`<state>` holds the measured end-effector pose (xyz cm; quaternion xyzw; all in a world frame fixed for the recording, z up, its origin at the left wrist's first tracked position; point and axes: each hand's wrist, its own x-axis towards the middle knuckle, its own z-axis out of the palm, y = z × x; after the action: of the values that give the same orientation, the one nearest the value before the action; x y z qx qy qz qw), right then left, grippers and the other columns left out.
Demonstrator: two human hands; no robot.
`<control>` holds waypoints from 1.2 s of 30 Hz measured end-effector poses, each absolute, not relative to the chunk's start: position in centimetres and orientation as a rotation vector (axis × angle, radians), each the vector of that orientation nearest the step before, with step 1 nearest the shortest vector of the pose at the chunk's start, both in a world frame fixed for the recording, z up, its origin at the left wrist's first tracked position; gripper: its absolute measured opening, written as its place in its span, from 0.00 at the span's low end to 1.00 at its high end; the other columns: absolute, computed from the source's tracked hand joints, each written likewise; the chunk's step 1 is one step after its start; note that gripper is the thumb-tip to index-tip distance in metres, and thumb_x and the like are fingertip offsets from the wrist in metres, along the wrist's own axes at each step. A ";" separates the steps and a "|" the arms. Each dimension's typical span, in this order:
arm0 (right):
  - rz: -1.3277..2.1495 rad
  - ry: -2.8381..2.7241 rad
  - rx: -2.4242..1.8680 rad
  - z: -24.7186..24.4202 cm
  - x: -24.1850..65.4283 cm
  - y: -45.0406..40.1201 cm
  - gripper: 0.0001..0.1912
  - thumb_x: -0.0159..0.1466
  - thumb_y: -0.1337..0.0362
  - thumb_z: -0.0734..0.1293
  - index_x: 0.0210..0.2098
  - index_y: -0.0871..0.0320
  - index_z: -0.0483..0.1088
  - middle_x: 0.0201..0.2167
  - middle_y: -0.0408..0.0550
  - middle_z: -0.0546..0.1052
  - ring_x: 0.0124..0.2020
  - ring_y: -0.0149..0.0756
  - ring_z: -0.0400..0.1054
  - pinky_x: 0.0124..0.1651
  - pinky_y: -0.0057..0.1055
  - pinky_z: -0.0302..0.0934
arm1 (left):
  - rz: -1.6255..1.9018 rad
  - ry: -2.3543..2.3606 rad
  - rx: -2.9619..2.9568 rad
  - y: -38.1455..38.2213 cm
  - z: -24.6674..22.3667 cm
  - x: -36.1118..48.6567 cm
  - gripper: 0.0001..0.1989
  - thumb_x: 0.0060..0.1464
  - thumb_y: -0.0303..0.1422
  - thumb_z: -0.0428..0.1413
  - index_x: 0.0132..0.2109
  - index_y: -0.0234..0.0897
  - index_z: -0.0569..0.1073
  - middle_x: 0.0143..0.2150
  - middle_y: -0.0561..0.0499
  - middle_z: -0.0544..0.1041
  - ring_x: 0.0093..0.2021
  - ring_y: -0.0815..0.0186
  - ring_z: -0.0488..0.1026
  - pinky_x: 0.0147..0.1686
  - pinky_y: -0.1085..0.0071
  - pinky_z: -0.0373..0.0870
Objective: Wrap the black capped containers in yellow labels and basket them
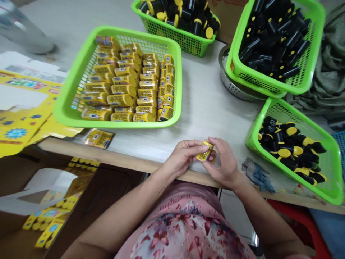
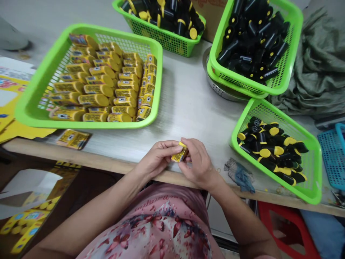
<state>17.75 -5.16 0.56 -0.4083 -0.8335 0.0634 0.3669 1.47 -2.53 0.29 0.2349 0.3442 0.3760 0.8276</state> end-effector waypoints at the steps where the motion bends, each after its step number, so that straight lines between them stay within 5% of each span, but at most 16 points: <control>1: 0.147 -2.156 -1.031 0.4 17.8 -5.1 0.37 0.63 0.72 0.63 0.69 0.53 0.49 0.51 0.57 0.75 0.52 0.47 0.72 0.52 0.47 0.71 | 0.840 0.768 0.509 -2.6 0.3 1.6 0.16 0.33 0.37 0.74 0.29 0.33 0.81 0.27 0.49 0.81 0.27 0.67 0.76 0.35 0.71 0.72; 12: 0.005 -2.247 -1.033 -0.9 16.8 -4.7 0.34 0.66 0.72 0.61 0.69 0.57 0.49 0.52 0.60 0.74 0.54 0.49 0.70 0.54 0.51 0.70 | 1.174 1.214 0.979 -3.3 -0.5 2.6 0.10 0.42 0.32 0.66 0.36 0.36 0.81 0.33 0.52 0.81 0.32 0.66 0.74 0.36 0.71 0.70; 18: 0.089 -2.142 -1.110 0.4 17.5 -4.3 0.34 0.66 0.69 0.65 0.68 0.54 0.50 0.51 0.58 0.74 0.52 0.47 0.71 0.52 0.49 0.71 | 1.094 0.934 0.798 -3.1 -0.6 2.2 0.23 0.39 0.34 0.70 0.45 0.35 0.78 0.39 0.49 0.82 0.40 0.64 0.77 0.42 0.69 0.73; 24: 0.320 -2.575 -0.932 4.7 18.9 -3.2 0.30 0.68 0.73 0.58 0.68 0.52 0.54 0.61 0.55 0.71 0.64 0.46 0.62 0.62 0.52 0.65 | 0.972 0.825 0.823 -3.1 0.0 -0.6 0.30 0.40 0.35 0.71 0.52 0.33 0.75 0.39 0.50 0.80 0.35 0.67 0.75 0.40 0.69 0.71; 31: 0.420 -2.690 -0.796 9.7 16.7 2.0 0.17 0.69 0.69 0.61 0.55 0.54 0.68 0.47 0.53 0.79 0.48 0.40 0.74 0.50 0.39 0.74 | 0.842 0.680 0.807 -1.7 -0.3 -5.2 0.44 0.36 0.40 0.74 0.61 0.38 0.69 0.39 0.50 0.79 0.36 0.68 0.74 0.42 0.69 0.68; 36: 0.597 -2.288 -1.074 11.5 12.5 11.0 0.17 0.64 0.58 0.68 0.50 0.57 0.72 0.44 0.54 0.80 0.40 0.41 0.77 0.47 0.41 0.74 | 0.668 0.706 1.051 -2.2 -1.8 -5.6 0.38 0.34 0.46 0.73 0.53 0.36 0.77 0.44 0.46 0.81 0.37 0.66 0.73 0.39 0.70 0.68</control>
<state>12.46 11.05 11.47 -0.3981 -0.8486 0.2215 0.2688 -5.60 -2.19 -1.83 0.4818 0.3236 0.3061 0.7546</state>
